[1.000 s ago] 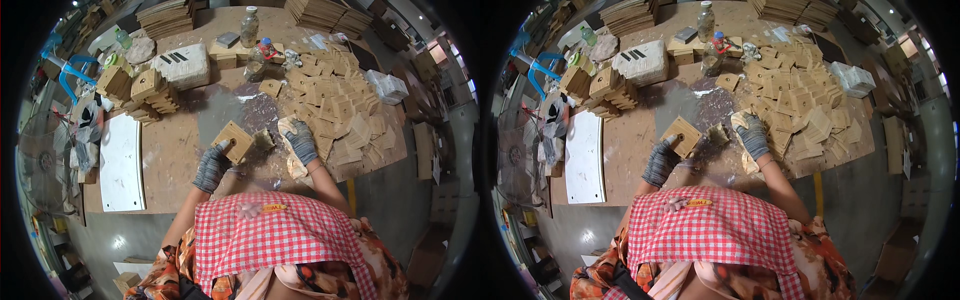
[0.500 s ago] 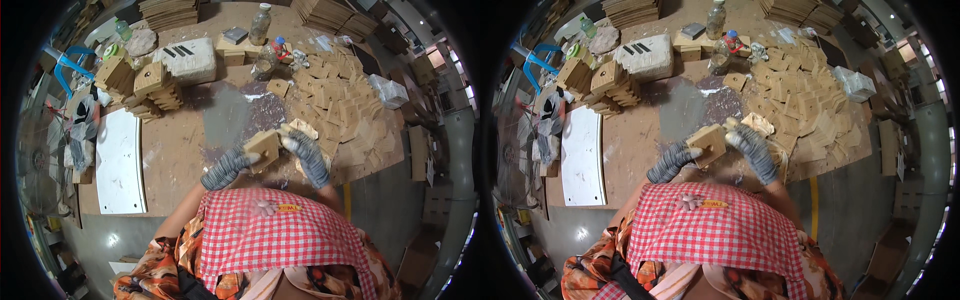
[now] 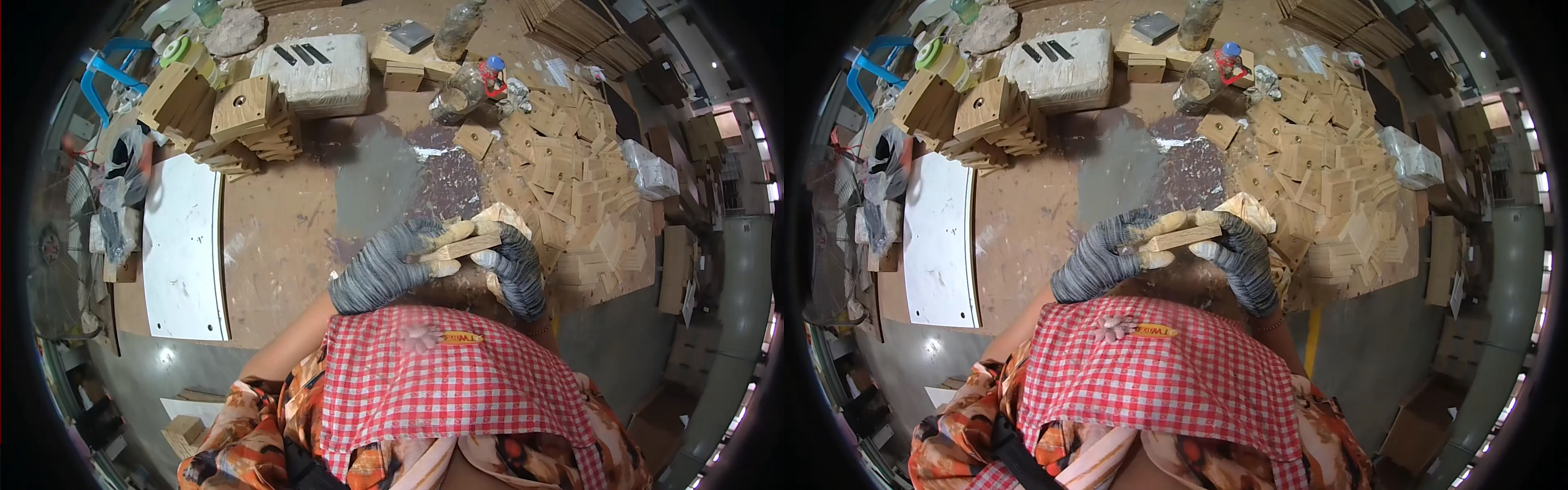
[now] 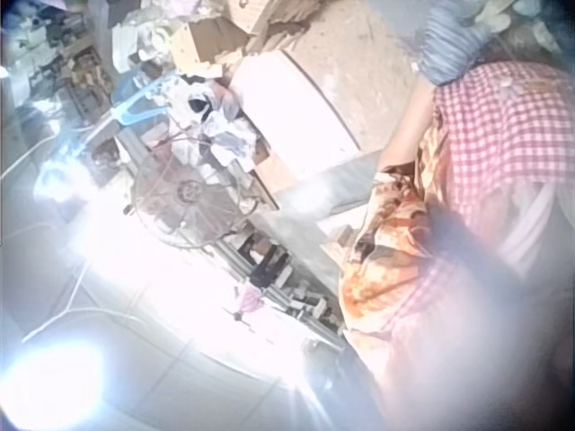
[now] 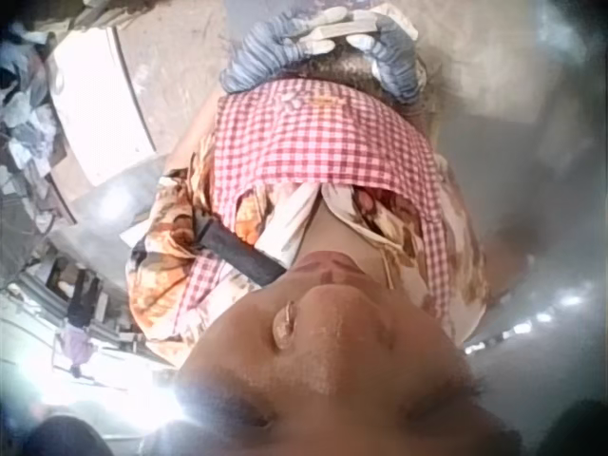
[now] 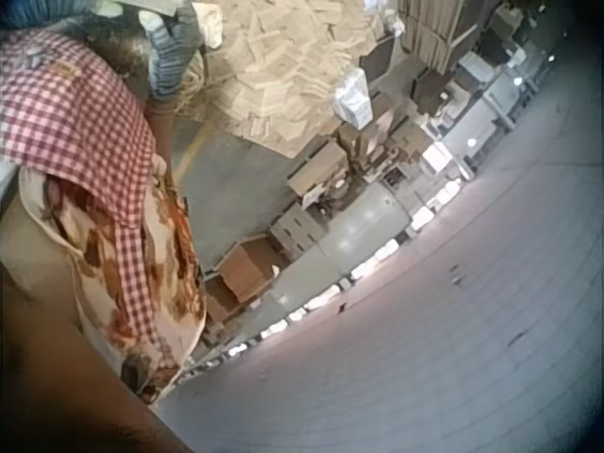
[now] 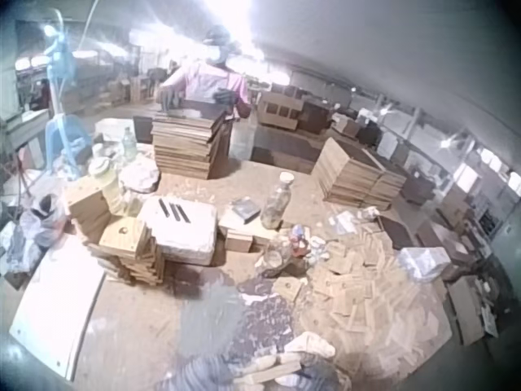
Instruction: Applying glue to small wooden blocks and assembling them at a workbench.
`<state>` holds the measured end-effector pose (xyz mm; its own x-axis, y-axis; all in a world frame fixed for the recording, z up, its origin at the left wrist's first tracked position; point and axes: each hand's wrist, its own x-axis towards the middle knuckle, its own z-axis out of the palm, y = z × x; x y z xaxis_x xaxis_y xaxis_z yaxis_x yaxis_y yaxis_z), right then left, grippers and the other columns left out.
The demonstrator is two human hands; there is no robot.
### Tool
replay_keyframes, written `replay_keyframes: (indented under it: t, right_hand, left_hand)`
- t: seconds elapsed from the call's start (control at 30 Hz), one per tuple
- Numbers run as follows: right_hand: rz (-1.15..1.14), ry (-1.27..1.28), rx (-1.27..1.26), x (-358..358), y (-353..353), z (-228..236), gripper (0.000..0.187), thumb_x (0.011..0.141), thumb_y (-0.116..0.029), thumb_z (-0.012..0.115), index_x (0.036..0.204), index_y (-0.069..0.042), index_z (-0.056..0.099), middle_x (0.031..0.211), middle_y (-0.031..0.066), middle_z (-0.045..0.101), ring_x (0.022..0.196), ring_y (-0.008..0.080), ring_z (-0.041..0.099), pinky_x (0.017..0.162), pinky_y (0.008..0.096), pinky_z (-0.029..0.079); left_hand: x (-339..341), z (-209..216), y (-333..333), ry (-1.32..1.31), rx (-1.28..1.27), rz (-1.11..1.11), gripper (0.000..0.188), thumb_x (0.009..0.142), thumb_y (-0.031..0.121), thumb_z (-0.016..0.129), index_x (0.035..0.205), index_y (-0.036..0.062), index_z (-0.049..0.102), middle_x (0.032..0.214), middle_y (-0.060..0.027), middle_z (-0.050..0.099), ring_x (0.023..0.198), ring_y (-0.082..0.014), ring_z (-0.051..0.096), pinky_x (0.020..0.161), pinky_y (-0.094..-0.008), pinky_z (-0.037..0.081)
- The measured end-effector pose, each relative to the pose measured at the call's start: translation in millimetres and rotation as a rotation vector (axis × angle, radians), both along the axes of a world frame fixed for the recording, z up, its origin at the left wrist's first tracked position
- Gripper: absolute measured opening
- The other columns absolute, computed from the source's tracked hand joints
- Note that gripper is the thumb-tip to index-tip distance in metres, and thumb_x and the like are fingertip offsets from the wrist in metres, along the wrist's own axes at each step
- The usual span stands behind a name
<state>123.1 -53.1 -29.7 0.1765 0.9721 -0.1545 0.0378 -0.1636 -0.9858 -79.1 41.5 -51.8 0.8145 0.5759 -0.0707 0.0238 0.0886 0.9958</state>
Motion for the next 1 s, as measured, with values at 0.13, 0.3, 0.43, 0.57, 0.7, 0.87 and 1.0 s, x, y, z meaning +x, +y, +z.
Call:
replay_keyframes:
  t: [0.13, 0.3, 0.43, 0.57, 0.7, 0.87, 1.0]
  right_hand:
    - [-0.029, 0.038, 0.199, -2, 2, -5, 0.035, 0.072, 0.000, 0.072, 0.105, -0.002, 0.061, 0.107, 0.0081, 0.062, 0.101, 0.0177, 0.058, 0.087, 0.0310, 0.049]
    - [-0.128, -0.337, 0.590, -6, 3, -9, 0.030, 0.066, 0.004, 0.075, 0.091, -0.008, 0.064, 0.110, 0.0097, 0.060, 0.105, 0.0241, 0.057, 0.089, 0.0359, 0.049]
    - [-0.182, -0.553, 0.622, -13, 0, -9, 0.028, 0.064, 0.003, 0.076, 0.084, -0.013, 0.065, 0.115, 0.0107, 0.057, 0.111, 0.0290, 0.054, 0.093, 0.0400, 0.047]
    - [-0.169, -0.533, 0.671, -13, -2, -15, 0.020, 0.074, 0.000, 0.071, 0.088, -0.010, 0.061, 0.124, 0.0168, 0.051, 0.116, 0.0318, 0.051, 0.095, 0.0431, 0.046]
    - [-0.117, -0.683, 0.732, -10, 0, -12, 0.019, 0.075, -0.001, 0.070, 0.087, -0.011, 0.060, 0.124, 0.0166, 0.051, 0.118, 0.0328, 0.049, 0.096, 0.0440, 0.045]
    - [-0.091, -0.692, 0.841, -13, 0, -4, 0.022, 0.074, -0.002, 0.071, 0.089, -0.014, 0.059, 0.120, 0.0150, 0.052, 0.118, 0.0335, 0.048, 0.095, 0.0444, 0.046]
    - [-0.127, -0.635, 0.873, -18, 1, -15, 0.024, 0.073, 0.000, 0.070, 0.089, -0.014, 0.059, 0.120, 0.0142, 0.052, 0.118, 0.0330, 0.049, 0.095, 0.0445, 0.047]
  left_hand:
    - [3, 9, 5, -0.152, 0.306, 0.011, 0.060, 0.077, 0.021, 0.073, 0.129, 0.0018, 0.047, 0.121, -0.0146, 0.055, 0.115, -0.0235, 0.051, 0.099, -0.0328, 0.039]
    - [-4, 1, 17, -0.250, -0.541, -0.009, 0.094, 0.068, 0.021, 0.080, 0.141, 0.0004, 0.024, 0.137, -0.0139, 0.041, 0.127, -0.0205, 0.038, 0.105, -0.0350, 0.033]
    - [3, -4, 15, -0.228, -0.322, 0.014, 0.099, 0.066, 0.017, 0.082, 0.143, 0.0013, 0.021, 0.139, -0.0114, 0.039, 0.127, -0.0198, 0.038, 0.104, -0.0355, 0.035]
    - [0, 5, 11, -0.293, -0.530, 0.040, 0.097, 0.066, 0.010, 0.081, 0.143, 0.0044, 0.022, 0.140, -0.0099, 0.037, 0.124, -0.0169, 0.040, 0.097, -0.0315, 0.043]
    - [-9, 5, 11, -0.309, -0.431, 0.010, 0.095, 0.067, 0.012, 0.081, 0.143, 0.0043, 0.023, 0.139, -0.0096, 0.039, 0.122, -0.0156, 0.042, 0.095, -0.0305, 0.045]
    - [-16, 7, 13, -0.220, -0.210, -0.047, 0.094, 0.069, 0.014, 0.080, 0.143, 0.0038, 0.024, 0.137, -0.0109, 0.041, 0.122, -0.0158, 0.041, 0.095, -0.0295, 0.044]
    - [-18, 7, 14, -0.225, -0.056, -0.040, 0.094, 0.068, 0.015, 0.080, 0.142, 0.0024, 0.023, 0.138, -0.0110, 0.040, 0.122, -0.0164, 0.042, 0.098, -0.0300, 0.042]
